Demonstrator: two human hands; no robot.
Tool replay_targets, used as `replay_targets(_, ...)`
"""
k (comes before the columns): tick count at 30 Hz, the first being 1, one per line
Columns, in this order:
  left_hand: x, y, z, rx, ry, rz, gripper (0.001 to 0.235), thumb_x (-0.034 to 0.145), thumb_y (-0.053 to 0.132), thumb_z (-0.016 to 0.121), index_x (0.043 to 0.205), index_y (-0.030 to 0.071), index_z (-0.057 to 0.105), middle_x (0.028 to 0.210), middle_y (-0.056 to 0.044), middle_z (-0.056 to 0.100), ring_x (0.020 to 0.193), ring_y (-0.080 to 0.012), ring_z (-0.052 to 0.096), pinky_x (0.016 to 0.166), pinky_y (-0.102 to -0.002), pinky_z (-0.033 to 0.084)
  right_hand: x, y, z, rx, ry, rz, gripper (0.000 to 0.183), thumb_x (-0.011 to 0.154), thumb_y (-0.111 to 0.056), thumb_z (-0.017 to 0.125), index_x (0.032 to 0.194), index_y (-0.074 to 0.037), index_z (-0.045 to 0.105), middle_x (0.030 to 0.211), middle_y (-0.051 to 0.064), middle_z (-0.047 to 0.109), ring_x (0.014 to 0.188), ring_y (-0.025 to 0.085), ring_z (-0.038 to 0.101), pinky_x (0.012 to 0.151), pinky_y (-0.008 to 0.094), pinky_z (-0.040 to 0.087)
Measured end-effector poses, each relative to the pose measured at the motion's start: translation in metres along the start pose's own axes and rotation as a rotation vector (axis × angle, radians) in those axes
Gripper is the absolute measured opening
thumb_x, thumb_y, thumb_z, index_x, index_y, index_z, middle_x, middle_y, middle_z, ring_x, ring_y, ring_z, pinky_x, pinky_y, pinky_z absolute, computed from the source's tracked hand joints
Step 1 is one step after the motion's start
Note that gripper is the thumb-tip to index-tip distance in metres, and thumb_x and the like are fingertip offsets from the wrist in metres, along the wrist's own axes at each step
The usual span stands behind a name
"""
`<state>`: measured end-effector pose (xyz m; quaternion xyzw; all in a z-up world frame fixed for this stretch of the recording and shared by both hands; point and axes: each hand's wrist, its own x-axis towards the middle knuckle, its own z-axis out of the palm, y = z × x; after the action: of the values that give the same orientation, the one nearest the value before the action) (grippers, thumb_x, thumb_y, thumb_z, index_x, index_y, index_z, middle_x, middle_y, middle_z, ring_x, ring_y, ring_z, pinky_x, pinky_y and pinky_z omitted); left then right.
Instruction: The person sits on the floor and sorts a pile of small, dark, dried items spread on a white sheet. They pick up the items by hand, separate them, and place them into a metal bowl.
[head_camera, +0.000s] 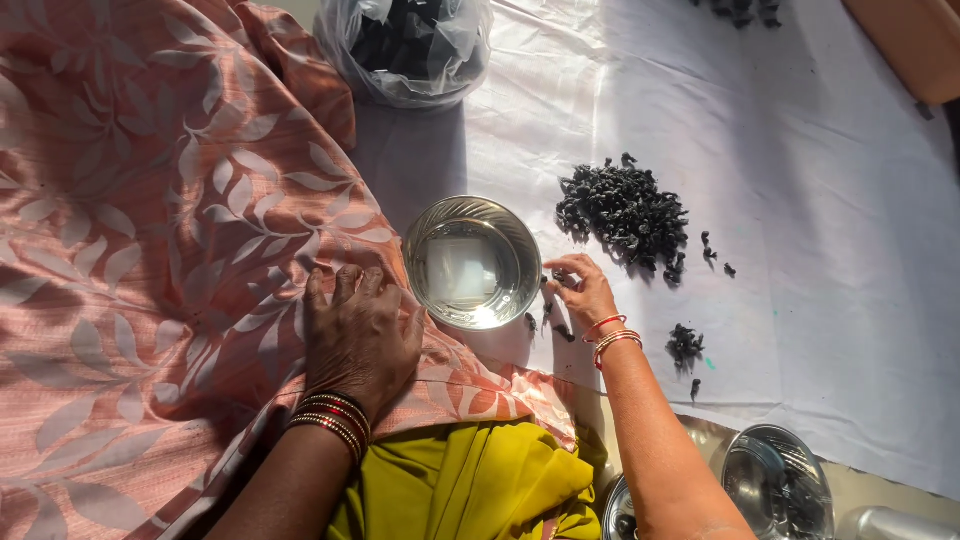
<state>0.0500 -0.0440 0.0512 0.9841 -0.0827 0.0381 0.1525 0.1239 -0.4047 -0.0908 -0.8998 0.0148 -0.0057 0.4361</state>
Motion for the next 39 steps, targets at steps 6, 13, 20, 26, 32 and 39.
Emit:
replay_targets(6,0.001,0.000,0.001,-0.011,-0.037,-0.009,0.037,0.087,0.043,0.065,0.096,0.009,0.075,0.116,-0.011,0.066,0.127,-0.0288,0.051,0.114,-0.058,0.022,-0.006,0.037,-0.009,0.011,0.107,0.099,0.035,0.084,0.013,0.068,0.107,-0.012,0.078,0.106,0.000,0.073,0.097,0.012,0.071,0.090,0.024,0.057)
replay_targets(13,-0.001,0.000,0.003,0.001,-0.012,-0.001,0.037,0.088,0.044,0.065,0.096,0.009,0.075,0.117,-0.011,0.067,0.127,-0.0295,0.051,0.115,-0.056,0.023,0.001,0.042,-0.018,0.112,-0.036,0.102,0.068,0.071,0.025,0.042,0.112,-0.015,0.078,0.110,-0.004,0.072,0.104,0.012,0.069,0.091,0.024,0.058)
replay_targets(20,0.000,0.001,-0.002,0.003,-0.005,-0.015,0.034,0.085,0.043,0.065,0.094,0.011,0.075,0.114,-0.008,0.068,0.126,-0.0265,0.052,0.117,-0.054,0.024,0.008,0.064,-0.002,-0.168,-0.183,-0.084,0.060,0.068,0.025,0.047,0.099,-0.011,0.084,0.105,0.003,0.075,0.095,0.015,0.072,0.083,0.025,0.056)
replay_targets(26,0.003,0.003,-0.001,-0.032,-0.028,-0.038,0.031,0.088,0.040,0.063,0.094,0.012,0.075,0.111,-0.007,0.068,0.125,-0.0255,0.053,0.116,-0.054,0.025,0.042,0.054,-0.021,0.003,0.394,0.196,0.020,0.095,-0.006,0.066,0.113,-0.012,0.073,0.114,0.003,0.066,0.089,0.013,0.072,0.077,0.024,0.059)
replay_targets(32,0.004,0.003,-0.004,0.011,-0.025,-0.023,0.035,0.085,0.041,0.064,0.100,0.012,0.075,0.114,-0.007,0.068,0.124,-0.0249,0.053,0.114,-0.054,0.025,0.069,0.029,-0.009,-0.498,0.353,0.081,0.033,0.082,-0.014,0.079,0.114,-0.013,0.074,0.107,0.014,0.060,0.092,0.031,0.067,0.079,0.040,0.055)
replay_targets(39,0.007,0.003,0.000,0.015,-0.029,-0.035,0.035,0.086,0.043,0.064,0.094,0.011,0.075,0.115,-0.009,0.067,0.124,-0.0267,0.053,0.115,-0.054,0.025,0.076,0.112,-0.009,-0.467,0.568,-0.014,0.017,0.086,-0.014,0.081,0.099,-0.005,0.074,0.097,0.010,0.071,0.089,0.028,0.070,0.080,0.040,0.058)
